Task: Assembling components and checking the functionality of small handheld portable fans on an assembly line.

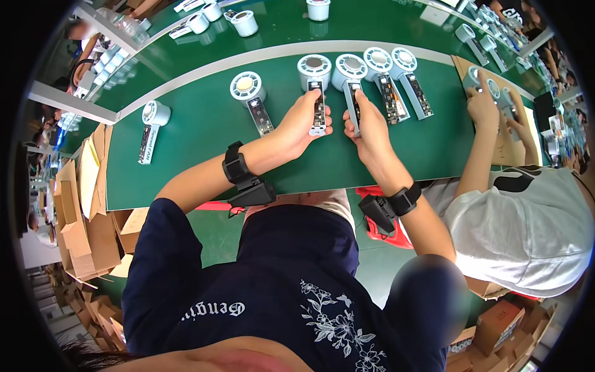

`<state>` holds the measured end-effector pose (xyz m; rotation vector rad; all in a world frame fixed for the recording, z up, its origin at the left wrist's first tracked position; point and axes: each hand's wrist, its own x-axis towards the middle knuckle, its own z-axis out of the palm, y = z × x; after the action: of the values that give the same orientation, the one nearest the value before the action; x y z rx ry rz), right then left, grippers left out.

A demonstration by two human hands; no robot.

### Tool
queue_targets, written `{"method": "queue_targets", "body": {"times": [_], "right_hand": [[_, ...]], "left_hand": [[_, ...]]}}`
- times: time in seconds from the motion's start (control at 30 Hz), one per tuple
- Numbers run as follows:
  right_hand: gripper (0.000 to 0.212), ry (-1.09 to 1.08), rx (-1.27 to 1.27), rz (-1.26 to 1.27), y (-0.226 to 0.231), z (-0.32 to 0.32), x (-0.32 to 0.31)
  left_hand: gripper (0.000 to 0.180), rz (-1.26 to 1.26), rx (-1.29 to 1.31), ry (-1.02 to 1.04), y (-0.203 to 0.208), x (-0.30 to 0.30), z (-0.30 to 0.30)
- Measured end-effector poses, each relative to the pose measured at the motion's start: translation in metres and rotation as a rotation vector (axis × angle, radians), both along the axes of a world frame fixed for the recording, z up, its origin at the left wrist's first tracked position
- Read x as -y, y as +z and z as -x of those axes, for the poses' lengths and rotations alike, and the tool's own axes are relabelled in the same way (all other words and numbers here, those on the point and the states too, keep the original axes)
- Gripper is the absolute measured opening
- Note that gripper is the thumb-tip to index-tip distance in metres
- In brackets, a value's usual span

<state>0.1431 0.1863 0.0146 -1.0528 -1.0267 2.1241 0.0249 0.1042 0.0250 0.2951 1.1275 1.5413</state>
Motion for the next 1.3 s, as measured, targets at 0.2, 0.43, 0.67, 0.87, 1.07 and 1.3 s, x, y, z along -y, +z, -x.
{"method": "queue_targets", "body": {"times": [0.2, 0.43, 0.67, 0.87, 1.07, 1.3], "right_hand": [[0.032, 0.015, 0.113, -0.092, -0.001, -0.006, -0.004], [0.035, 0.071, 0.177, -0.128, -0.007, -0.002, -0.013], [0.05, 0.656, 0.52, -0.491, 0.067, -0.014, -0.043], [0.045, 0.882, 0.836, -0.95, 0.149, 0.07, -0.085], [0.035, 0.9, 0.918, -1.5, 0.114, 0.23, -0.223], [0.034, 0.693, 0.534, -2.558, 0.042, 0.306, -0.255]], "left_hand": [[0.031, 0.015, 0.01, -0.014, -0.012, -0.007, -0.008], [0.03, -0.003, 0.006, 0.016, -0.019, -0.012, -0.008], [0.041, -0.098, -0.949, -0.046, 0.022, 0.037, 0.023], [0.034, -0.128, -1.96, -0.217, 0.09, 0.025, 0.187], [0.024, 0.33, -2.65, -0.321, 0.044, -0.009, 0.391], [0.038, -0.156, -2.325, -0.469, 0.012, -0.054, 0.464]]}}
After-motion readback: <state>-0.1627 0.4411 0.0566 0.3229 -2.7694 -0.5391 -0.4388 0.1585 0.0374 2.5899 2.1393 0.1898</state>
